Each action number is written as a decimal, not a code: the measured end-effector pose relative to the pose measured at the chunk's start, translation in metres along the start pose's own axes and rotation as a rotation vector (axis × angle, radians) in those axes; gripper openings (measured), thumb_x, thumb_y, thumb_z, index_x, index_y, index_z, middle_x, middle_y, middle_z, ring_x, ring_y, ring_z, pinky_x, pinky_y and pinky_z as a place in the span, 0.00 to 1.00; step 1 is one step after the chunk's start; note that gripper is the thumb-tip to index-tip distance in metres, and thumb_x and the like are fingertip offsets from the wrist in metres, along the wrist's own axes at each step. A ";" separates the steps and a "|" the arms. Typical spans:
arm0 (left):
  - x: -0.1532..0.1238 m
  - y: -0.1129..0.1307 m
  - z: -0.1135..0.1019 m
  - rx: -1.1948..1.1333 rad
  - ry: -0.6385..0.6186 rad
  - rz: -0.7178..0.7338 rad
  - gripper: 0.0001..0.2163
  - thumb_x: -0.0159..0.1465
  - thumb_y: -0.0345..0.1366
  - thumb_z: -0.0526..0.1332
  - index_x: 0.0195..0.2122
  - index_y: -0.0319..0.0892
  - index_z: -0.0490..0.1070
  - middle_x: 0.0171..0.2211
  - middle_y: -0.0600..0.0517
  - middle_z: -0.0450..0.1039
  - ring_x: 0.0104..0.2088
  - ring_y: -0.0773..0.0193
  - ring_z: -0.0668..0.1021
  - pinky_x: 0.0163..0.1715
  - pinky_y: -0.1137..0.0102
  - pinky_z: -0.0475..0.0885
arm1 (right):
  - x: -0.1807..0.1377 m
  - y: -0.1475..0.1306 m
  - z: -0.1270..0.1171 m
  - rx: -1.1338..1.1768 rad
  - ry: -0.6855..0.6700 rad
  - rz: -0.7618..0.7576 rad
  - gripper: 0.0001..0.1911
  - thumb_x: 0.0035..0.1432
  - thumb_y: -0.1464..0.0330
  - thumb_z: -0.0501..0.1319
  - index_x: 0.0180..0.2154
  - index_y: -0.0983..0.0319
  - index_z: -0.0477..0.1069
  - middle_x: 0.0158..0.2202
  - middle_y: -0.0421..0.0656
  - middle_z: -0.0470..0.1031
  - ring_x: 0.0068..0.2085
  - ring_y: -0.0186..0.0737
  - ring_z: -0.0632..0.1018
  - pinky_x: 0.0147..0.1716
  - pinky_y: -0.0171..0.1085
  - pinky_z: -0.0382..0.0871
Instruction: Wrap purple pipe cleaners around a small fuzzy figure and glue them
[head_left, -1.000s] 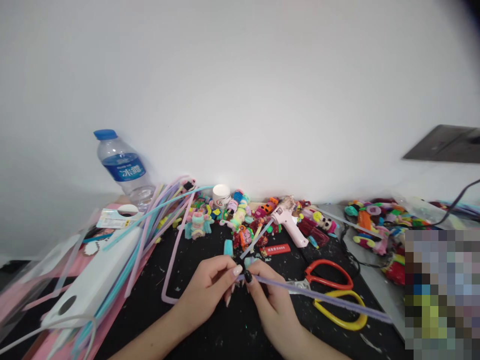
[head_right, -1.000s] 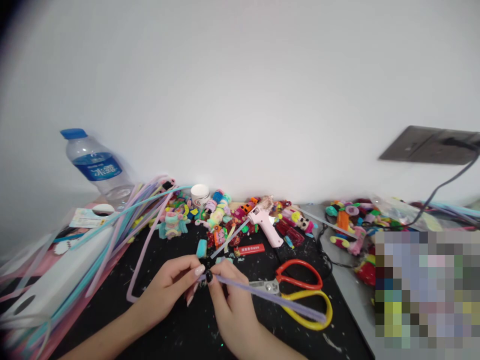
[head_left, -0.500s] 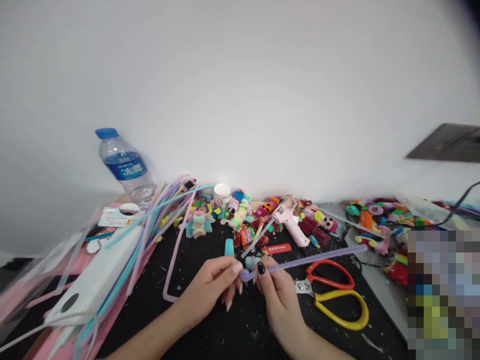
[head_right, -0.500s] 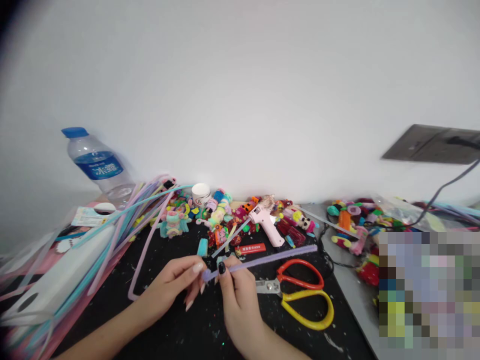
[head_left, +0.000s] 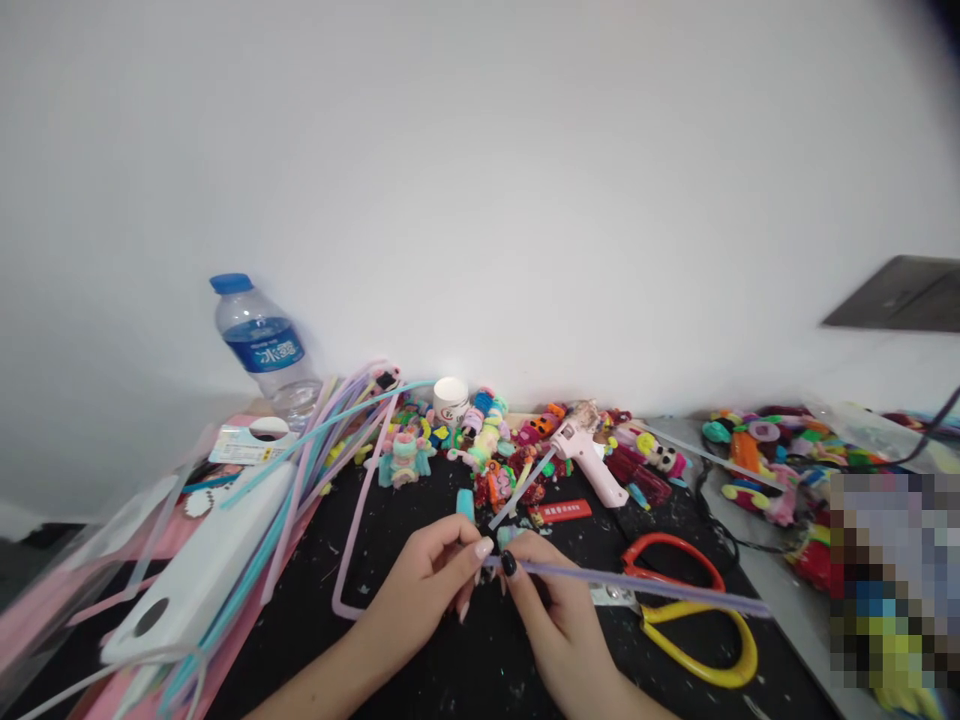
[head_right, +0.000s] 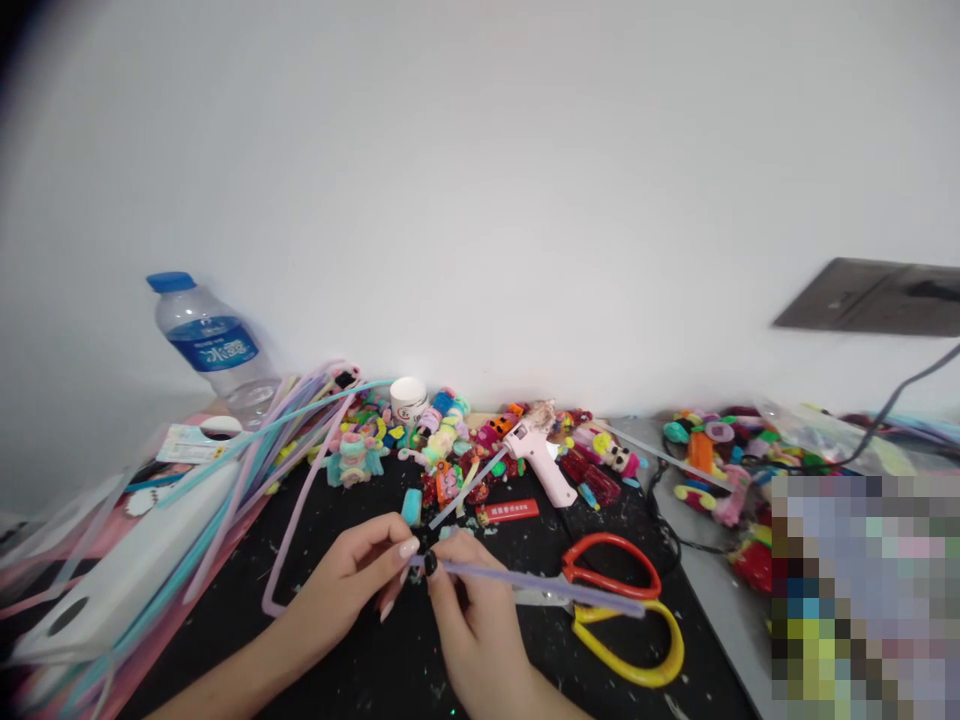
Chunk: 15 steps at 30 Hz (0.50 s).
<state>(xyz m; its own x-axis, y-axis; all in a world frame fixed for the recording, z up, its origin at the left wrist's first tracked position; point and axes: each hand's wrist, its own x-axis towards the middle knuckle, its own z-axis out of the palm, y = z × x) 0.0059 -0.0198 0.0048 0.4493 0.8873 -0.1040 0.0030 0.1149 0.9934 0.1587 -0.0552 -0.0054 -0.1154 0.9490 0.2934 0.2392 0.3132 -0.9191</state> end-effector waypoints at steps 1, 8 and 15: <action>0.000 0.000 0.000 -0.007 0.001 -0.003 0.14 0.62 0.44 0.57 0.25 0.39 0.64 0.15 0.60 0.59 0.16 0.72 0.61 0.18 0.76 0.58 | 0.000 -0.001 0.000 0.000 0.000 0.002 0.12 0.63 0.69 0.50 0.29 0.61 0.67 0.27 0.40 0.68 0.30 0.37 0.69 0.31 0.34 0.63; 0.003 0.001 -0.003 -0.060 0.051 -0.010 0.15 0.59 0.45 0.60 0.23 0.39 0.63 0.15 0.60 0.60 0.15 0.74 0.62 0.16 0.77 0.58 | 0.002 -0.004 -0.002 -0.034 -0.022 -0.023 0.13 0.63 0.68 0.50 0.28 0.61 0.66 0.25 0.40 0.66 0.28 0.37 0.68 0.29 0.33 0.62; -0.003 0.004 -0.006 0.039 -0.229 -0.143 0.14 0.57 0.43 0.62 0.23 0.39 0.63 0.16 0.60 0.61 0.15 0.74 0.62 0.14 0.78 0.58 | -0.001 -0.002 -0.003 -0.116 0.019 -0.050 0.17 0.64 0.67 0.50 0.22 0.61 0.61 0.21 0.37 0.62 0.23 0.33 0.65 0.24 0.31 0.58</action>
<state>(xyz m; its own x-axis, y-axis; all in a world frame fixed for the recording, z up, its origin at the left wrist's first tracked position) -0.0009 -0.0193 0.0088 0.6320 0.7388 -0.2341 0.1132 0.2108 0.9710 0.1612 -0.0571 -0.0029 -0.1115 0.9324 0.3438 0.3434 0.3608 -0.8671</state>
